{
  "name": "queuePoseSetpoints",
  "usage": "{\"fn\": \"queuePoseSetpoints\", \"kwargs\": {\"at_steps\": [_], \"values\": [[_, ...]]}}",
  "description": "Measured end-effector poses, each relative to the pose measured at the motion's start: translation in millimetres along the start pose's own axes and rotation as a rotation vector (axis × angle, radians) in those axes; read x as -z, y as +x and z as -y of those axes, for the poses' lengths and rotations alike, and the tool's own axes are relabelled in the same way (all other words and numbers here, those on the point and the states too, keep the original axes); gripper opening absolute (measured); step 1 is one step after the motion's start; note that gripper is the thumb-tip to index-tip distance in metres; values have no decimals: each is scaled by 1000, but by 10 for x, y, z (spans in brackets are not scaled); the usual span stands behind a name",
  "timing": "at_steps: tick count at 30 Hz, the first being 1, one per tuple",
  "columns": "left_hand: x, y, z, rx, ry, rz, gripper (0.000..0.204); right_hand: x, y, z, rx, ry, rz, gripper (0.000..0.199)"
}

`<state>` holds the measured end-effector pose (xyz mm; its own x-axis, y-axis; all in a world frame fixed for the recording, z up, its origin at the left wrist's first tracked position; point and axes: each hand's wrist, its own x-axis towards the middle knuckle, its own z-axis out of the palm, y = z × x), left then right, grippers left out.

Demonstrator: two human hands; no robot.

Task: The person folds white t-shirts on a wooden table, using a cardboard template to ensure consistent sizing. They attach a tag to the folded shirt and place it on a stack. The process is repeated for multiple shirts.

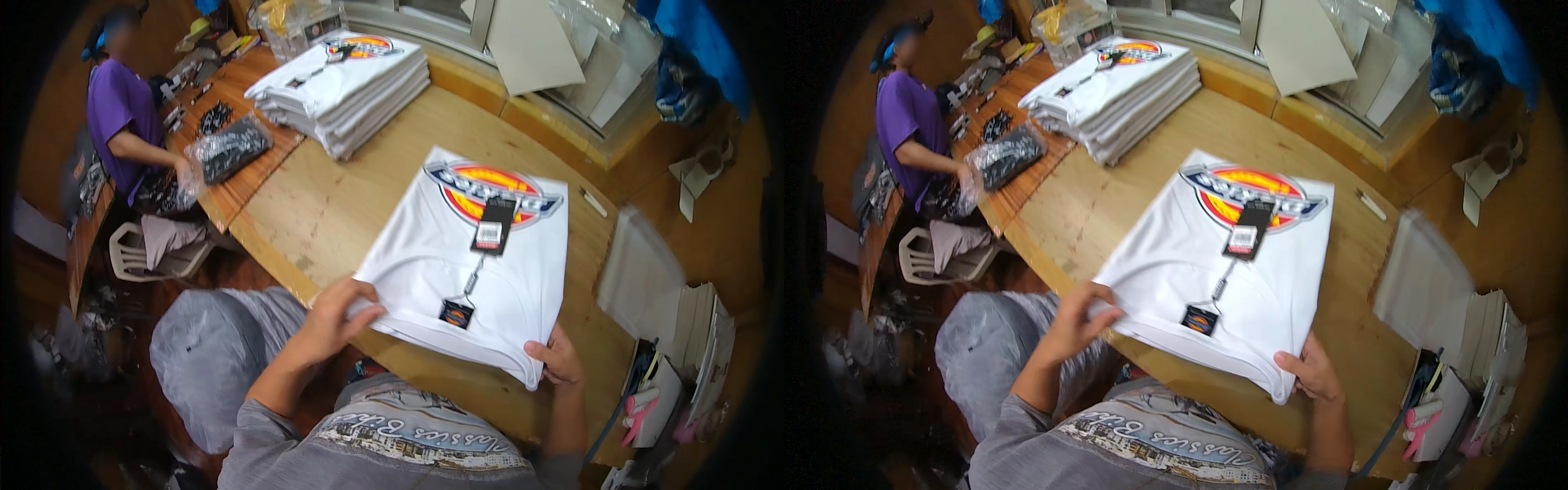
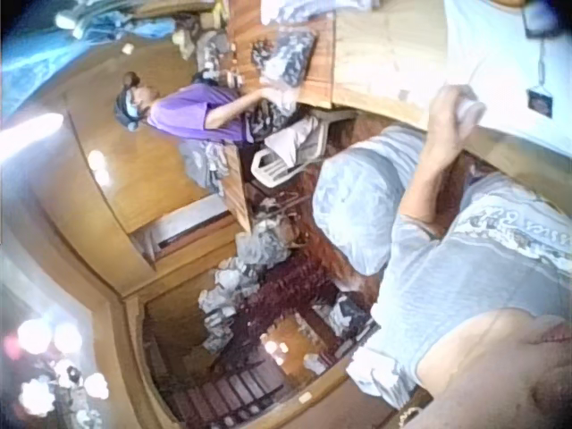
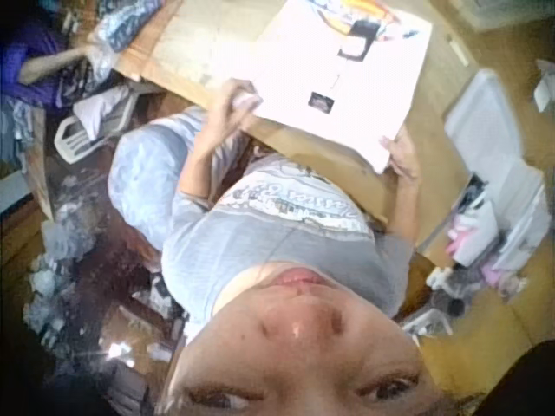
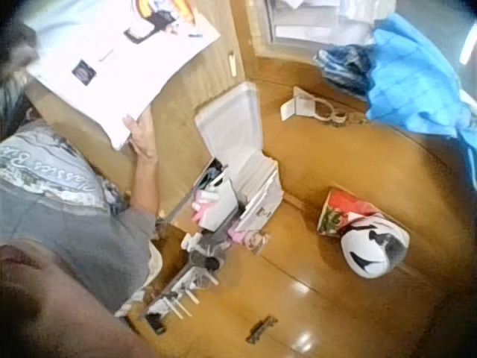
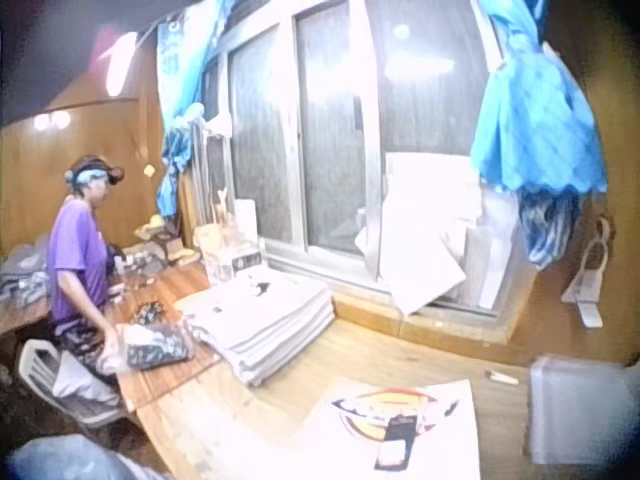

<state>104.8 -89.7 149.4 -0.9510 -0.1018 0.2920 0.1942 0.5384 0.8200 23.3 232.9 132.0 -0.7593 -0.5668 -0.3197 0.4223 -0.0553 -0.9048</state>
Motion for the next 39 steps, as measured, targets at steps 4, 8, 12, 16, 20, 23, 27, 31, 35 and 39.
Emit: {"fn": "queuePoseSetpoints", "kwargs": {"at_steps": [4,8,12,16,20,23,27,31,35,39], "values": [[823,872,341,-271,181,-371,19,-589,1062,631,207,-40,50,53],[1894,1909,774,-218,38,-542,9,-1478,2364,1262,463,49,223,43],[2641,2598,1771,-152,168,-540,14,-2087,3538,1266,374,223,467,48],[2622,2728,3230,55,363,-326,13,-2258,4208,636,60,234,269,49],[2447,2853,3429,105,161,-345,12,-2285,4235,512,20,405,136,49],[2609,2813,3566,-330,1025,-738,22,-2233,3884,537,26,372,244,59],[1605,2861,3292,375,136,-1277,57,-1664,2921,101,144,113,217,60],[859,2765,3207,113,237,-815,54,-1231,1443,-327,138,-273,228,48],[43,2331,2644,-166,382,-662,52,-811,-349,-714,38,-339,331,36],[-358,1725,2010,-395,445,-612,50,-731,-1998,-2153,188,82,-242,26]]}}
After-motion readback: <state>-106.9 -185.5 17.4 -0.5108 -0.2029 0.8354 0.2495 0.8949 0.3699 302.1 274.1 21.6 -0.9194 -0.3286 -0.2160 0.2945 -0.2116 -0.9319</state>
